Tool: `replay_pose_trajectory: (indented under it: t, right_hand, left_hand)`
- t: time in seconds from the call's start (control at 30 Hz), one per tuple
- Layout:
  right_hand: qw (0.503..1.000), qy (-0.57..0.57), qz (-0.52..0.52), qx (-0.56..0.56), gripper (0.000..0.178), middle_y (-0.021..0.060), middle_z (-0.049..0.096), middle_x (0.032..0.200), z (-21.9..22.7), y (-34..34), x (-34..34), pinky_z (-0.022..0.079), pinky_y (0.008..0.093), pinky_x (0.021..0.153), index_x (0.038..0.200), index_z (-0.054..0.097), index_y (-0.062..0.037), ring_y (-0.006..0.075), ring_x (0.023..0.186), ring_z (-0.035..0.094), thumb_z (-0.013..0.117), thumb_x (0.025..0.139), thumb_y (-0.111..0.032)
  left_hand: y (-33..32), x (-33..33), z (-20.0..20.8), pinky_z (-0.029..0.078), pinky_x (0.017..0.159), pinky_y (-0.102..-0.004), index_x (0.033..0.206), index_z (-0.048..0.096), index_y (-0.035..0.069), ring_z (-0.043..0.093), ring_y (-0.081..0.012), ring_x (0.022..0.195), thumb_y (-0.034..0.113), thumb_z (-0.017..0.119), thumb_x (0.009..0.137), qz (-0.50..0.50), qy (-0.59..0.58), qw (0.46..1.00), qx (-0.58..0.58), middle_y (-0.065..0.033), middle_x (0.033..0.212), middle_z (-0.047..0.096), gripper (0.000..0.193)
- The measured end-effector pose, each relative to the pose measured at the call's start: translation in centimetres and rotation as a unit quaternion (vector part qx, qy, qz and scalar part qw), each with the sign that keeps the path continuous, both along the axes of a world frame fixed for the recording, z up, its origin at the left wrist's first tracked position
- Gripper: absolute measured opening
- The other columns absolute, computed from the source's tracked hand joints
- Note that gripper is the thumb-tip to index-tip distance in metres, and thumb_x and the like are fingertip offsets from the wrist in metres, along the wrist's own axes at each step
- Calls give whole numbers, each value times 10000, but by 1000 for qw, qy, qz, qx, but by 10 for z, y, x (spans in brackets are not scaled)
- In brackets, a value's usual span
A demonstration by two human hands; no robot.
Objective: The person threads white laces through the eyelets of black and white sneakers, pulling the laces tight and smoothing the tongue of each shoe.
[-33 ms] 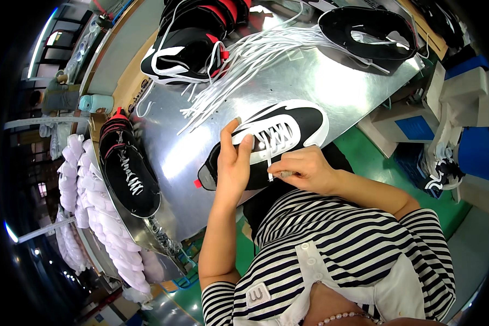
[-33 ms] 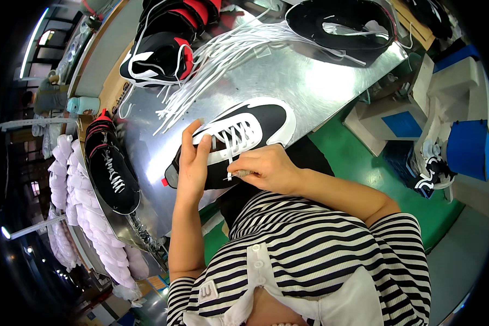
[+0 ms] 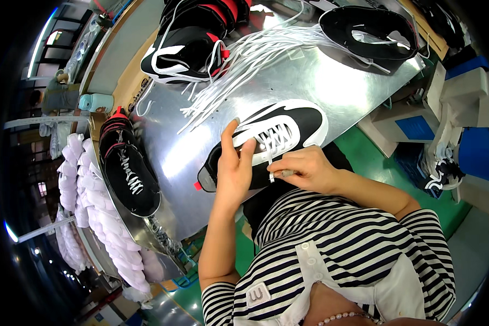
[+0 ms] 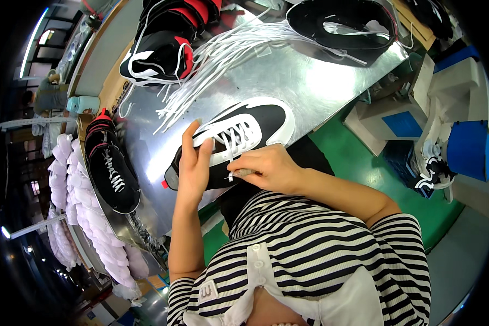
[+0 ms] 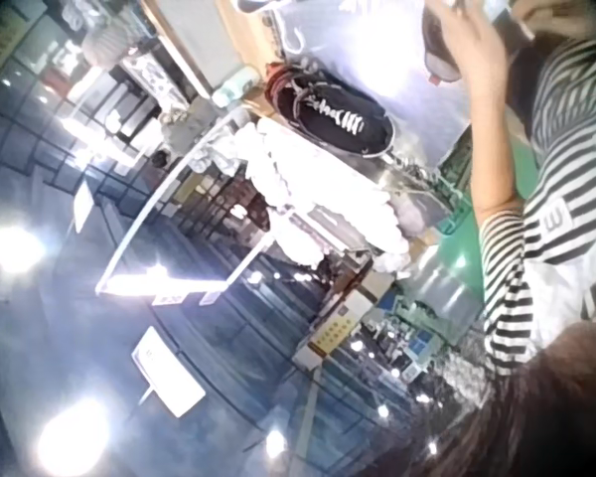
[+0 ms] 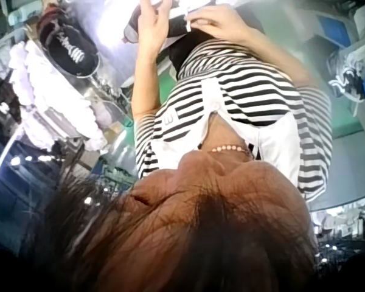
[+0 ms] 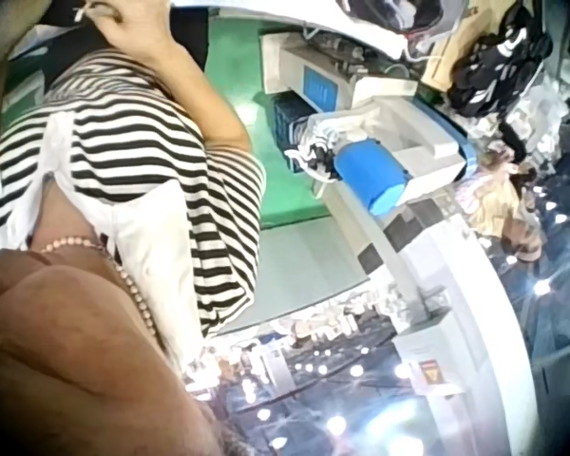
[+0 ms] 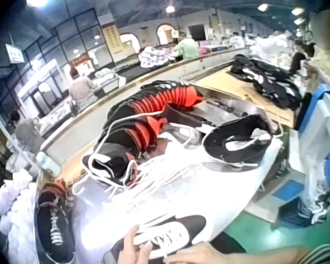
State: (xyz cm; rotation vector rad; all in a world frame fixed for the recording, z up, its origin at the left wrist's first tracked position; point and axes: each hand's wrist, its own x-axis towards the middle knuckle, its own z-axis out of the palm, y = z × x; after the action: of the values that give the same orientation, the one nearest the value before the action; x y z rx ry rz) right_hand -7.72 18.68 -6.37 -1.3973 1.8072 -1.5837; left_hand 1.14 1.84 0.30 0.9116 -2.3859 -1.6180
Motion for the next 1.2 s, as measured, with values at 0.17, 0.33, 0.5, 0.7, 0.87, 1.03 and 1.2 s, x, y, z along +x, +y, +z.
replay_pose_trajectory:
  t: [0.17, 0.33, 0.5, 0.7, 0.87, 1.03, 1.2]
  right_hand:
    - [938, -318, -39, 132, 204, 57, 737, 934, 13, 26, -4, 512, 229, 789, 1059, 709, 16, 75, 843, 652, 705, 882, -85]
    - [953, -155, -59, 253, 216, 34, 700, 773, 20, -4, 7, 484, 255, 628, 963, 703, -6, 74, 688, 601, 770, 835, -166]
    - [957, -250, -94, 118, 152, -12, 624, 722, 15, -10, 10, 427, 225, 593, 918, 683, -16, 43, 660, 517, 728, 870, -153]
    - [962, -239, -97, 90, 95, -50, 590, 745, 19, -27, -2, 385, 198, 583, 924, 666, -24, 16, 671, 468, 697, 900, -111]
    - [964, -243, -73, 78, 193, -17, 577, 737, 25, -22, -1, 402, 213, 602, 1056, 565, -33, 43, 673, 494, 676, 919, -111]
    - [983, -134, -49, 112, 172, 64, 635, 748, 25, 3, 8, 464, 266, 628, 1023, 523, -23, 135, 670, 607, 629, 963, -144]
    - [977, -118, -16, 174, 166, 83, 664, 721, 23, 6, 4, 485, 303, 596, 968, 528, -18, 185, 621, 638, 632, 955, -148]
  left_hand:
    - [17, 50, -5, 491, 752, -256, 1285, 467, -4, 637, -150, 808, 21, 688, 889, -35, 62, 983, -167, -134, 967, 704, 454]
    - [22, 49, -17, 465, 665, -238, 1014, 603, -23, 564, -96, 702, 16, 707, 872, -36, 88, 972, -215, -75, 832, 664, 180]
    - [15, 46, -8, 506, 698, -353, 1050, 640, 1, 659, -311, 773, 96, 679, 899, -24, 13, 987, -160, -161, 893, 679, 183]
    - [16, 44, -4, 512, 725, -377, 1065, 656, 30, 673, -327, 810, 192, 730, 872, -54, -2, 986, -158, -179, 930, 689, 263]
    - [18, 39, -8, 509, 682, -383, 981, 647, 26, 670, -342, 759, 198, 742, 848, -30, -25, 981, -188, -171, 866, 691, 236]
    - [19, 38, -7, 517, 663, -372, 983, 659, 37, 678, -338, 740, 175, 742, 848, -30, 3, 974, -223, -173, 847, 694, 211]
    - [18, 38, -10, 510, 665, -288, 997, 678, 11, 665, -176, 698, 129, 761, 829, -39, 30, 974, -222, -118, 828, 713, 221]
